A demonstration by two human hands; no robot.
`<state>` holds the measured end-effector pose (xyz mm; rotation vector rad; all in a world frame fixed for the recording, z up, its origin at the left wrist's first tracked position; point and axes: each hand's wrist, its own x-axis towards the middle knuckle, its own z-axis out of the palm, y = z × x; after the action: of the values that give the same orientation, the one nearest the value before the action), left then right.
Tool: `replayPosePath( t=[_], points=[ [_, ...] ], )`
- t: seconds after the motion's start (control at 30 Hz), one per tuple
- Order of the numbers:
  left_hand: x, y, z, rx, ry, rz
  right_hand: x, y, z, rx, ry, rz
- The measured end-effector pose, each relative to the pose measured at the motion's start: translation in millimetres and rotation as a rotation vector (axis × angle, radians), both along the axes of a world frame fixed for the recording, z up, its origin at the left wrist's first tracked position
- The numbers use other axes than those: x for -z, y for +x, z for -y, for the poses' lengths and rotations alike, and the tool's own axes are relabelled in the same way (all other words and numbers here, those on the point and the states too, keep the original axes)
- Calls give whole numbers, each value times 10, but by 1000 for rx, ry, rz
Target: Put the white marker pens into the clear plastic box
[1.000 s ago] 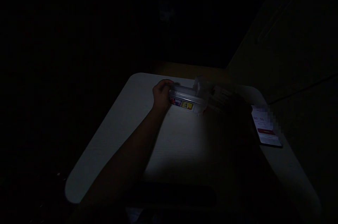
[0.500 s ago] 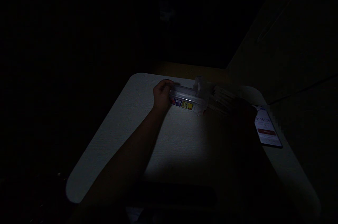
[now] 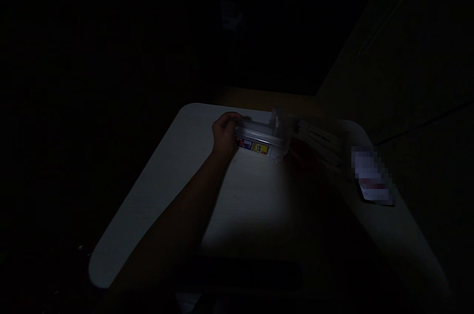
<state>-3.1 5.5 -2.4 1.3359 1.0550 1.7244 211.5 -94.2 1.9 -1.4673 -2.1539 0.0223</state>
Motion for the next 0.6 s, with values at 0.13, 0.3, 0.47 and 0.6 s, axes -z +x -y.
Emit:
replayPosePath(
  t=[0.13,0.3,0.47,0.6],
  points=[
    [-26,3,17,40,-37,48,-43,-45,4,-10,10,29],
    [-52,8,41,49,-49,62,-127,-54,41,-34,55,109],
    [-32,4,24,14,-36,39,-117,-52,34,-49,14,148],
    [-32,12,20,10,-30,65,-93,-54,43,-40,-18,46]
  ],
)
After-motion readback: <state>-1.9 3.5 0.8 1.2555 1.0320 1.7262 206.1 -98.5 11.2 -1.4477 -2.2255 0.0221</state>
